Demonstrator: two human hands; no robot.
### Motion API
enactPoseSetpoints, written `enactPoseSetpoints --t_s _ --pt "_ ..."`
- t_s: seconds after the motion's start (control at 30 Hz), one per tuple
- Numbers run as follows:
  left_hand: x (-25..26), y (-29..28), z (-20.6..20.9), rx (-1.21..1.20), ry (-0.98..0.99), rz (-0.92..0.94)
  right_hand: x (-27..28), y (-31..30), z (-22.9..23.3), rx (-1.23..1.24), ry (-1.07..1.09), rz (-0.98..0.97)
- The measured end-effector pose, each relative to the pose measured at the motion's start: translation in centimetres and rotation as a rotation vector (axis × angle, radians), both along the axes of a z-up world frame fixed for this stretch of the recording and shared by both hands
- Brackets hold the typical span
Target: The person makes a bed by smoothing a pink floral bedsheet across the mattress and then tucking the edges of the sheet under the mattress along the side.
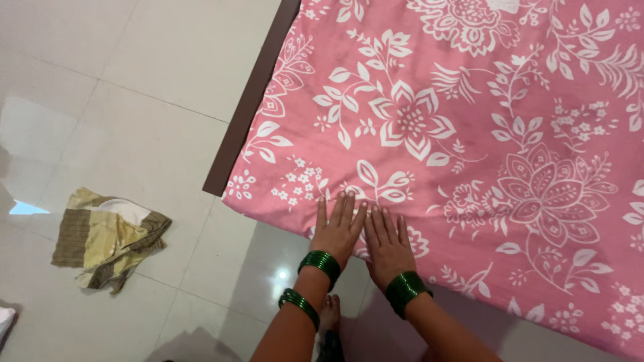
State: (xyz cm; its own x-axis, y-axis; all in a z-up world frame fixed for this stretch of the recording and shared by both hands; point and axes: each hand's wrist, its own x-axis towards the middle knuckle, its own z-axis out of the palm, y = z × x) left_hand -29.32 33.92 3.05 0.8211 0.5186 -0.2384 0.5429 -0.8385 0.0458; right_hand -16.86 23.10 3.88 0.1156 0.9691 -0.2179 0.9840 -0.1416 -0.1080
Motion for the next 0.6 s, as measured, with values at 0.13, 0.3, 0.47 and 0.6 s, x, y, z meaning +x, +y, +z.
enactPoseSetpoints --t_s 0.13,0.3,0.47,0.6 --pt "0.3 -0.5 -1.3 -0.018 -0.210 0.067 -0.4 0.9 1.1 -0.182 0.010 -0.038" --pt "-0.8 1.0 -1.0 -0.025 -0.124 0.066 -1.0 1.4 0.9 -0.022 0.040 -0.032" --pt "-1.2 1.7 -0.8 -0.040 0.041 0.043 -1.7 1.8 -0.3 -0.005 0.090 -0.072" --pt "-1.9 1.1 -2.2 -0.021 -0.088 0.076 -2.1 1.0 -1.2 0.083 0.057 -0.075"
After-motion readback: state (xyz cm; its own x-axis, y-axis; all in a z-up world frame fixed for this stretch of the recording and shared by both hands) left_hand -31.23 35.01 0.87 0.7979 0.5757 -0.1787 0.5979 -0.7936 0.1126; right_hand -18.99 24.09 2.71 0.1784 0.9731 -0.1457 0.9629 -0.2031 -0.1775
